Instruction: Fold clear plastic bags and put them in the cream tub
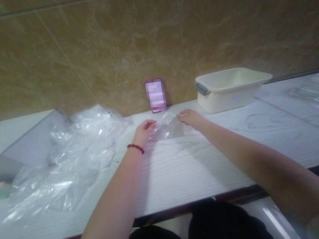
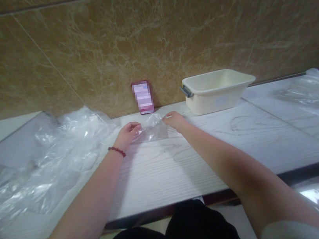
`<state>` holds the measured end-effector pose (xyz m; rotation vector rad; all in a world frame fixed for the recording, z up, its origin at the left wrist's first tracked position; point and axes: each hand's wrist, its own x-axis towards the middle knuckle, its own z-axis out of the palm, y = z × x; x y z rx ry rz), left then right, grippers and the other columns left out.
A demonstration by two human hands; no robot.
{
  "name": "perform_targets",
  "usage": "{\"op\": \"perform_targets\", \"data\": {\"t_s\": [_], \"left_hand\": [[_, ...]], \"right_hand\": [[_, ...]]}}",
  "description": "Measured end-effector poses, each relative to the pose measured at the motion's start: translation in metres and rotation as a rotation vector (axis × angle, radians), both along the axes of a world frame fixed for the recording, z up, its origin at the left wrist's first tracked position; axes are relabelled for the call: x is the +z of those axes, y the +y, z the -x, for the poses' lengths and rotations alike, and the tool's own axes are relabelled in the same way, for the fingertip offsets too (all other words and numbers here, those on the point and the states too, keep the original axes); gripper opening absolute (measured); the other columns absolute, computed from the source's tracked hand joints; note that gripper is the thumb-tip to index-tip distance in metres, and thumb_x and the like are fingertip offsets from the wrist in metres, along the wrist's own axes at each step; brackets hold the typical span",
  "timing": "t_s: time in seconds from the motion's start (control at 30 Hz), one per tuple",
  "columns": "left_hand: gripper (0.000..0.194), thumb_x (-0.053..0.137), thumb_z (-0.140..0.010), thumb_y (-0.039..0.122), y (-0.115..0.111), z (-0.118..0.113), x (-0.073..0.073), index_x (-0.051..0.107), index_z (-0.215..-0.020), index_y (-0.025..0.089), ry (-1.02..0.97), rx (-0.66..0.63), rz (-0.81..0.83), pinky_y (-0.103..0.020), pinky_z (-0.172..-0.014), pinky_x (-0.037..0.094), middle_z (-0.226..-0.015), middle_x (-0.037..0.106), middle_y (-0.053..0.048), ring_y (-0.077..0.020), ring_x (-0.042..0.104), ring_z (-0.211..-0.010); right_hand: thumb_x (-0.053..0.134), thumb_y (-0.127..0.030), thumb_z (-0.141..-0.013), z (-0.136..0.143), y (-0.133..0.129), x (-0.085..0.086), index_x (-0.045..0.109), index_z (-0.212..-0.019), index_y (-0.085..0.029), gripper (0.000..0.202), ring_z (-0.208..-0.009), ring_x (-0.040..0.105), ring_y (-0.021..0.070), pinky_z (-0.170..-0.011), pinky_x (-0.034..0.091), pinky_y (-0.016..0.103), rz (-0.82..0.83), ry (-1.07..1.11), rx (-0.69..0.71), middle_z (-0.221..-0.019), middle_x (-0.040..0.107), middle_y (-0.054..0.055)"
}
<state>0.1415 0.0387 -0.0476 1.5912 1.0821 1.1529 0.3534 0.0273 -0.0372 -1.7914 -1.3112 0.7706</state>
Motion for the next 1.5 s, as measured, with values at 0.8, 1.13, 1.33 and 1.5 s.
{"op": "perform_targets", "data": {"t_s": [0.8,1.13,1.33,1.5], "left_hand": [[0.028,0.055,-0.065,0.038,0.000,0.000,0.000,0.060,-0.080,0.015,0.198,0.091,-0.056,-0.025,-0.063,0.041,-0.076,0.062,-0.004,-0.0121,0.054,-0.065],[0.018,0.058,-0.061,0.032,-0.006,-0.001,0.007,0.057,-0.065,0.015,0.174,0.151,0.146,-0.024,-0.057,0.042,-0.060,0.058,-0.001,-0.0113,0.052,-0.055],[0.014,0.061,-0.059,0.024,-0.011,0.000,0.013,0.052,-0.063,0.014,0.003,0.119,0.294,-0.025,-0.060,0.045,-0.060,0.055,-0.001,-0.0104,0.054,-0.057],[0.021,0.059,-0.061,0.027,-0.010,0.000,0.010,0.056,-0.077,0.014,0.145,0.110,0.210,-0.024,-0.057,0.044,-0.068,0.058,-0.004,-0.0114,0.055,-0.058]], "right_hand": [[0.057,-0.035,-0.063,0.003,-0.030,0.042,0.057,-0.065,-0.014,0.021,-0.045,0.039,0.0065,-0.045,0.030,0.019,0.105,-0.175,0.013,-0.047,0.043,-0.003],[0.057,-0.031,-0.065,-0.003,-0.010,0.011,0.057,-0.070,-0.014,0.018,-0.050,0.045,0.0065,-0.047,0.034,0.016,-0.011,-0.026,0.104,-0.059,0.053,0.000],[0.056,-0.030,-0.066,-0.002,-0.004,0.002,0.056,-0.074,-0.013,0.019,-0.052,0.046,0.0060,-0.048,0.034,0.015,-0.101,-0.041,0.210,-0.061,0.055,0.000],[0.057,-0.029,-0.063,-0.002,-0.010,0.011,0.056,-0.074,-0.014,0.018,-0.050,0.045,0.0057,-0.047,0.033,0.016,-0.105,-0.176,0.160,-0.060,0.054,-0.001]]}}
